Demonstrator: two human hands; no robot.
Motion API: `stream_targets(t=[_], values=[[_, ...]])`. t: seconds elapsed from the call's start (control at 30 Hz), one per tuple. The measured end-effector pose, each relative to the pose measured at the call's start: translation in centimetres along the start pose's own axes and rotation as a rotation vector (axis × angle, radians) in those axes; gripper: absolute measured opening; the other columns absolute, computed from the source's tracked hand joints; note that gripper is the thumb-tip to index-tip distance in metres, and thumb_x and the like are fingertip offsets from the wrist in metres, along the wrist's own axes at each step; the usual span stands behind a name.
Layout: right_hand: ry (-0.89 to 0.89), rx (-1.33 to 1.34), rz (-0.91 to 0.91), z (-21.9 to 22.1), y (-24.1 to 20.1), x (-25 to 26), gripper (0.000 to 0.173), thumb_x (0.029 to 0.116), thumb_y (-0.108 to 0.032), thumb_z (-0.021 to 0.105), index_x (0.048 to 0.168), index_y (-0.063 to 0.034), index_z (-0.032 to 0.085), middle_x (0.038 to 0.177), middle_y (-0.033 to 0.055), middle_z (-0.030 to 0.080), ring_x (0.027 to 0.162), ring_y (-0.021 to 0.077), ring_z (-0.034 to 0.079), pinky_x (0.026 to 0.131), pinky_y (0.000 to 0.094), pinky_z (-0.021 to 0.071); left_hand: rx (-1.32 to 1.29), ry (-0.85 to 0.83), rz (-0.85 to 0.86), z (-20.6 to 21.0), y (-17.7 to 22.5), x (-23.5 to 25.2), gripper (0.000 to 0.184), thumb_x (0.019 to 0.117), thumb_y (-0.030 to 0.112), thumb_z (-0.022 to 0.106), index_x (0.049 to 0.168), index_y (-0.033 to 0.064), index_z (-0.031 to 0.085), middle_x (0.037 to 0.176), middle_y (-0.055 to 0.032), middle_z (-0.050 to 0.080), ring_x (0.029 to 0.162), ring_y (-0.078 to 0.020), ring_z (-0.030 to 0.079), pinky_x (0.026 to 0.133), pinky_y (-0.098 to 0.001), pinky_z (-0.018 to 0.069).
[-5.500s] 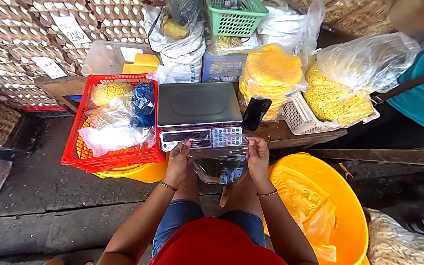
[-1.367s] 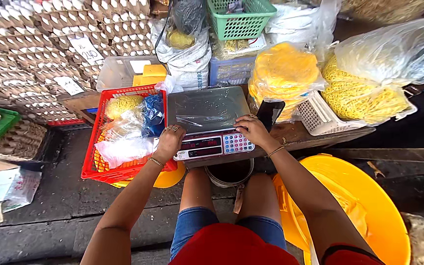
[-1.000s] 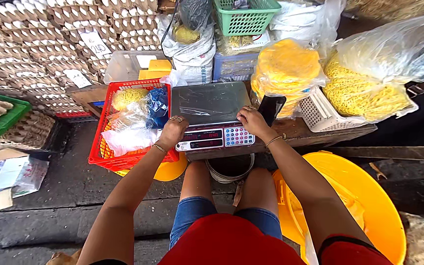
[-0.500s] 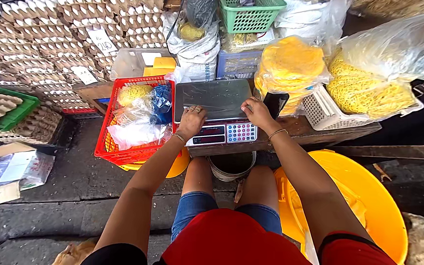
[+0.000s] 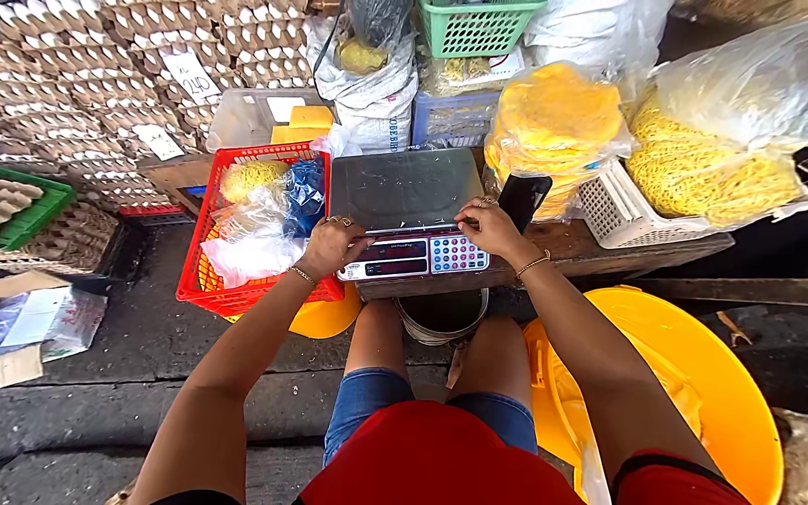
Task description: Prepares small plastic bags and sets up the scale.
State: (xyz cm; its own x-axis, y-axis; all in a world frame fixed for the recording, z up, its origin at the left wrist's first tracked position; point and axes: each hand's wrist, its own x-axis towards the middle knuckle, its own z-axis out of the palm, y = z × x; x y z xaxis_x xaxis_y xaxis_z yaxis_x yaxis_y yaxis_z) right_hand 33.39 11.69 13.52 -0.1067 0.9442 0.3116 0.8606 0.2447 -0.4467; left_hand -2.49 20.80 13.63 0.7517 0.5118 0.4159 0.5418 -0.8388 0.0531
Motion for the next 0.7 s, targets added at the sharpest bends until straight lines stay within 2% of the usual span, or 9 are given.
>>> stream_targets(t=[0.07,0.1,0.23,0.33,0.43,0.53,0.6,0.67,0.7], values=[[0.024,0.035,-0.004,-0.6,0.0,0.7,0.023,0.0974,-0.015,0.062,0.112,-0.0024,0.075,0.125,0.0188,0.067,0.125,0.0393,0.057,0.108,0.0560,0.0434,-0.059,0.030,-0.053,-0.6,-1.1,0.5,0.046,0.1028,0.044,0.054,0.105,0.0027,0.075,0.105,-0.0197,0.074,0.104,-0.0395,0.070,0.091,-0.0601,0.0526],[0.048,0.046,-0.005,-0.8,0.1,1.2,0.024,0.0981,-0.016,0.061,0.113,-0.0022,0.075,0.125,0.0195,0.067,0.125,0.0396,0.057,0.108,0.0562,0.0434,-0.102,0.036,-0.101,-1.0,-1.7,1.1,0.046,0.1038,0.042,0.054,0.108,0.0017,0.075,0.108,-0.0206,0.073,0.106,-0.0403,0.070,0.094,-0.0607,0.0521],[0.136,0.016,0.021,-1.4,0.1,5.3,0.024,0.0997,-0.015,0.060,0.114,-0.0014,0.074,0.123,0.0235,0.067,0.124,0.0416,0.058,0.109,0.0576,0.0422,-0.289,0.034,-0.363,-1.7,-4.6,5.1,0.038,0.1052,0.028,0.055,0.124,-0.0028,0.067,0.123,-0.0237,0.068,0.118,-0.0412,0.064,0.104,-0.0601,0.0466],[0.153,0.011,0.128,-1.6,0.5,9.7,0.028,0.1033,-0.017,0.056,0.123,-0.0034,0.072,0.130,0.0232,0.065,0.129,0.0410,0.056,0.110,0.0572,0.0418,-0.348,0.027,-0.518,-1.0,-7.4,9.4,0.039,0.1071,0.023,0.052,0.133,-0.0046,0.061,0.133,-0.0257,0.063,0.128,-0.0420,0.058,0.112,-0.0588,0.0405],[0.177,0.036,0.257,-1.2,1.6,13.6,0.034,0.1053,-0.021,0.054,0.130,-0.0014,0.066,0.134,0.0254,0.061,0.131,0.0415,0.055,0.113,0.0558,0.0390,-0.268,0.006,-0.645,0.5,-10.0,12.7,0.039,0.1067,0.023,0.051,0.132,-0.0035,0.062,0.132,-0.0292,0.062,0.130,-0.0465,0.055,0.111,-0.0633,0.0387],[0.205,0.022,0.370,-0.8,2.5,16.6,0.040,0.1060,-0.030,0.054,0.130,0.0011,0.065,0.135,0.0266,0.060,0.132,0.0427,0.053,0.115,0.0555,0.0368,-0.182,-0.096,-0.797,1.3,-11.4,15.1,0.044,0.1067,0.035,0.051,0.129,0.0000,0.066,0.136,-0.0316,0.057,0.135,-0.0506,0.047,0.107,-0.0719,0.0357],[0.175,-0.005,0.427,-0.6,3.1,18.0,0.047,0.1055,-0.038,0.054,0.127,0.0013,0.066,0.136,0.0269,0.059,0.134,0.0435,0.050,0.115,0.0565,0.0349,-0.239,-0.162,-0.839,1.6,-12.1,15.9,0.050,0.1065,0.043,0.050,0.125,0.0009,0.068,0.138,-0.0314,0.055,0.137,-0.0505,0.044,0.105,-0.0767,0.0310],[0.125,-0.007,0.457,-0.4,3.5,18.9,0.048,0.1043,-0.042,0.055,0.122,0.0009,0.069,0.136,0.0266,0.058,0.135,0.0447,0.048,0.114,0.0596,0.0343,-0.350,-0.175,-0.832,2.2,-13.1,16.2,0.047,0.1053,0.043,0.053,0.121,0.0018,0.069,0.132,-0.0277,0.061,0.132,-0.0474,0.050,0.105,-0.0767,0.0312],[0.109,0.004,0.464,-0.3,3.7,19.3,0.045,0.1037,-0.039,0.058,0.119,0.0011,0.070,0.136,0.0267,0.058,0.135,0.0458,0.046,0.113,0.0618,0.0338,-0.414,-0.168,-0.824,2.4,-13.5,16.3,0.042,0.1046,0.039,0.056,0.118,0.0012,0.070,0.126,-0.0263,0.064,0.128,-0.0457,0.054,0.104,-0.0750,0.0328]])
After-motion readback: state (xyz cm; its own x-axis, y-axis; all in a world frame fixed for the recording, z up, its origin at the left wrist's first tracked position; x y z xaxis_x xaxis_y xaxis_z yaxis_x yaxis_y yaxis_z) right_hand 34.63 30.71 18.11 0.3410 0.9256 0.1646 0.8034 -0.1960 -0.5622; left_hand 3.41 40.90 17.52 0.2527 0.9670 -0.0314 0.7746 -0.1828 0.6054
